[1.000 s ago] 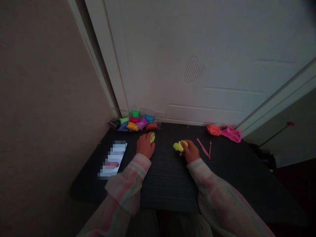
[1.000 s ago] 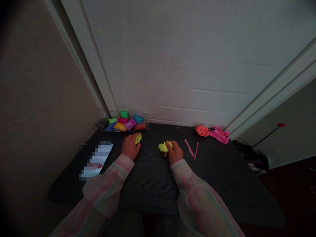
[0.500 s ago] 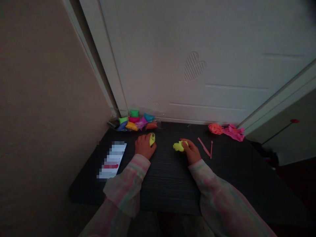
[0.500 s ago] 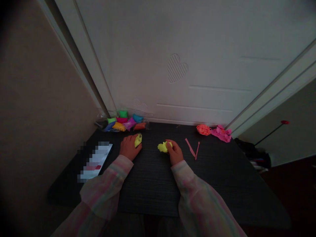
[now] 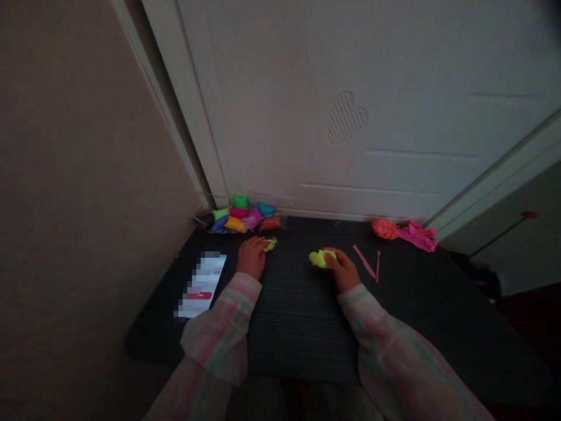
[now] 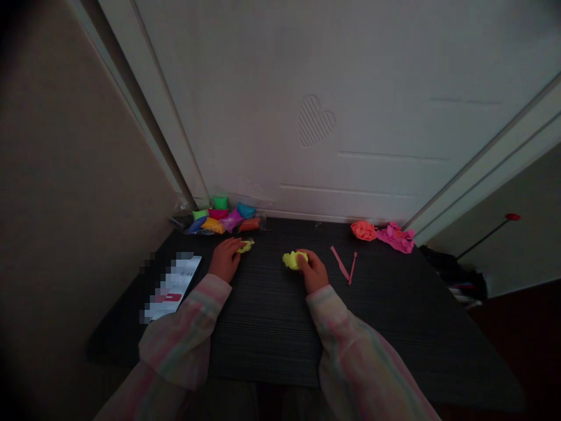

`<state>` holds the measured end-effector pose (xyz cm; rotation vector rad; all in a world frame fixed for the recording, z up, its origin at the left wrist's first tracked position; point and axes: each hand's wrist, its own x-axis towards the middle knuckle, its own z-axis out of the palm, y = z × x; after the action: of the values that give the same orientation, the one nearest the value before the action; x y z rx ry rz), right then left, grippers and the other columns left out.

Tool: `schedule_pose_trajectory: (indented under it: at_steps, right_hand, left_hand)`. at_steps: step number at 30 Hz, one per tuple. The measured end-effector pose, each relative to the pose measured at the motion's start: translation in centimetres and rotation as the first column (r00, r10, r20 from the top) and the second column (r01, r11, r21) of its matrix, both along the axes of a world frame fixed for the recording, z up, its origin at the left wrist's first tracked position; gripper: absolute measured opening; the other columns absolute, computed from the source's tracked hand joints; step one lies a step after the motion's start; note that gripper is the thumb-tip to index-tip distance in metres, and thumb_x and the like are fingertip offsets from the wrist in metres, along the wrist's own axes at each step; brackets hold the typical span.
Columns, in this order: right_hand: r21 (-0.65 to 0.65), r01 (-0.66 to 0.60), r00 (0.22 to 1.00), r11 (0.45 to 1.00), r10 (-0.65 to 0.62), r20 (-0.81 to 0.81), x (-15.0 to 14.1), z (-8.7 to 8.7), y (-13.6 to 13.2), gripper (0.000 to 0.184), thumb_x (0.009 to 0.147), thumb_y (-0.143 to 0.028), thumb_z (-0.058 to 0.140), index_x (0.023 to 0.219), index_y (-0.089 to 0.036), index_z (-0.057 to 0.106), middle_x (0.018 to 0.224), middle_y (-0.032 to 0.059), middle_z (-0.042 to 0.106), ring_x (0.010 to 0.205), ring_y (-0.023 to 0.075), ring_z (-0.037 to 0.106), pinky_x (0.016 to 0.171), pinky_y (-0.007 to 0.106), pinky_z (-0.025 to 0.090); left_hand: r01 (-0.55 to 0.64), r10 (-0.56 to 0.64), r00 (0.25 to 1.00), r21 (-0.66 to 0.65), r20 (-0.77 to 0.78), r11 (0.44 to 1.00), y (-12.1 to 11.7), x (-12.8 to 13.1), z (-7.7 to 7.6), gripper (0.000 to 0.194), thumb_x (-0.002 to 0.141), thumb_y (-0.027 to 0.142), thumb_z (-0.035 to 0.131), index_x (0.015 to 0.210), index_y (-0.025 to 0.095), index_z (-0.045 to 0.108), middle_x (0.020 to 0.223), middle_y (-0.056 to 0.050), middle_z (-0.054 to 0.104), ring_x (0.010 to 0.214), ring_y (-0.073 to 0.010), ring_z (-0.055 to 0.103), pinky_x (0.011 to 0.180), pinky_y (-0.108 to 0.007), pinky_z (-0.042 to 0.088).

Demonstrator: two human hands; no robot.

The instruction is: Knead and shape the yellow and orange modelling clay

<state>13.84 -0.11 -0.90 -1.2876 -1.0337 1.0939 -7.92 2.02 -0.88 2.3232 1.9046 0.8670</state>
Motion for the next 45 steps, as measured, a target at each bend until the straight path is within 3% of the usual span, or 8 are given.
schedule_pose_trajectory:
  at_steps: [11, 15, 19, 23, 26, 30, 40, 45]
  right_hand:
    - [0.042, -0.043, 0.990, 0.998, 0.048, -0.134, 0.3, -1.1, 0.6, 0.026, 0.056, -0.034, 0.056, 0.077, -0.018, 0.056, 0.070, -0.0006, 0.055, 0.055, 0.0100, 0.048, 0.042, 0.020, 0.034]
    - [0.059, -0.084, 0.982, 0.995, 0.093, -0.167, 0.3, -1.1, 0.6, 0.025, 0.055, -0.029, 0.057, 0.078, -0.019, 0.055, 0.068, -0.0016, 0.056, 0.054, 0.0095, 0.048, 0.043, 0.020, 0.034]
    - [0.061, -0.104, 0.984, 0.993, 0.111, -0.136, -0.1, -0.4, 0.4, 0.027, 0.052, -0.028, 0.058, 0.077, -0.019, 0.052, 0.065, -0.0021, 0.057, 0.053, 0.0101, 0.049, 0.044, 0.020, 0.034]
    - [0.069, -0.085, 0.981, 0.994, 0.096, -0.168, -0.6, 0.2, 0.0, 0.027, 0.049, -0.028, 0.061, 0.071, -0.019, 0.048, 0.060, -0.0034, 0.057, 0.050, 0.0092, 0.050, 0.046, 0.021, 0.036]
    - [0.069, -0.100, 0.981, 0.993, 0.110, -0.159, -0.8, 0.3, -0.1, 0.027, 0.049, -0.032, 0.061, 0.070, -0.019, 0.048, 0.059, -0.0029, 0.057, 0.052, 0.0101, 0.051, 0.049, 0.022, 0.039]
    - [0.073, -0.115, 0.989, 0.991, 0.121, -0.080, -0.9, 0.5, -0.3, 0.026, 0.053, -0.036, 0.058, 0.071, -0.018, 0.051, 0.064, -0.0015, 0.057, 0.053, 0.0101, 0.051, 0.049, 0.022, 0.039]
    - [0.165, -0.215, 0.945, 0.963, 0.162, 0.284, -1.8, 0.6, -1.5, 0.043, 0.050, -0.031, 0.062, 0.090, -0.021, 0.052, 0.082, 0.0031, 0.055, 0.059, 0.0124, 0.051, 0.054, 0.027, 0.043]
    - [0.154, -0.190, 0.950, 0.970, 0.142, 0.278, -2.0, 0.4, -1.4, 0.035, 0.055, -0.031, 0.058, 0.088, -0.020, 0.052, 0.082, 0.0029, 0.057, 0.069, 0.0154, 0.054, 0.063, 0.030, 0.044]
  left_hand:
    - [-0.117, 0.080, 0.968, 0.144, 0.240, 0.983, -0.6, -0.3, 1.1, 0.040, 0.061, 0.004, 0.033, 0.096, 0.014, 0.049, 0.097, -0.008, 0.050, 0.096, -0.0167, 0.041, 0.087, -0.032, 0.032]
    - [-0.040, -0.036, 0.909, 0.173, 0.416, 0.984, -1.9, 1.8, 1.7, 0.030, 0.068, 0.012, 0.036, 0.095, 0.013, 0.048, 0.092, -0.009, 0.050, 0.089, -0.0155, 0.045, 0.081, -0.031, 0.036]
    - [0.256, -0.174, 0.691, -0.012, 0.702, 0.967, -3.0, 5.6, 1.2, 0.037, 0.067, 0.021, 0.046, 0.104, 0.018, 0.041, 0.100, -0.008, 0.046, 0.083, -0.0136, 0.048, 0.072, -0.029, 0.041]
    - [0.543, -0.014, 0.306, -0.162, 0.952, 0.824, -3.0, 8.3, 0.8, 0.059, 0.061, 0.022, 0.054, 0.114, 0.018, 0.028, 0.104, -0.010, 0.046, 0.085, -0.0143, 0.050, 0.072, -0.029, 0.042]
    - [0.668, 0.145, 0.164, -0.218, 0.976, 0.711, -2.5, 8.8, 0.9, 0.053, 0.057, 0.020, 0.058, 0.107, 0.016, 0.038, 0.090, -0.007, 0.054, 0.073, -0.0123, 0.053, 0.064, -0.028, 0.045]
    - [0.668, 0.211, 0.167, -0.268, 0.963, 0.694, -2.1, 8.4, 1.1, 0.035, 0.052, 0.019, 0.062, 0.085, 0.012, 0.052, 0.074, -0.003, 0.057, 0.061, -0.0097, 0.052, 0.051, -0.022, 0.045]
    - [0.540, 0.237, 0.203, -0.311, 0.950, 0.782, -2.0, 7.8, 1.3, 0.025, 0.052, 0.031, 0.060, 0.061, 0.013, 0.045, 0.054, 0.003, 0.054, 0.042, -0.0065, 0.049, 0.037, -0.019, 0.041]
    - [0.518, 0.194, 0.238, -0.294, 0.952, 0.803, -2.2, 7.9, 1.6, 0.024, 0.056, 0.034, 0.056, 0.059, 0.013, 0.046, 0.050, 0.005, 0.051, 0.039, -0.0059, 0.047, 0.035, -0.019, 0.042]
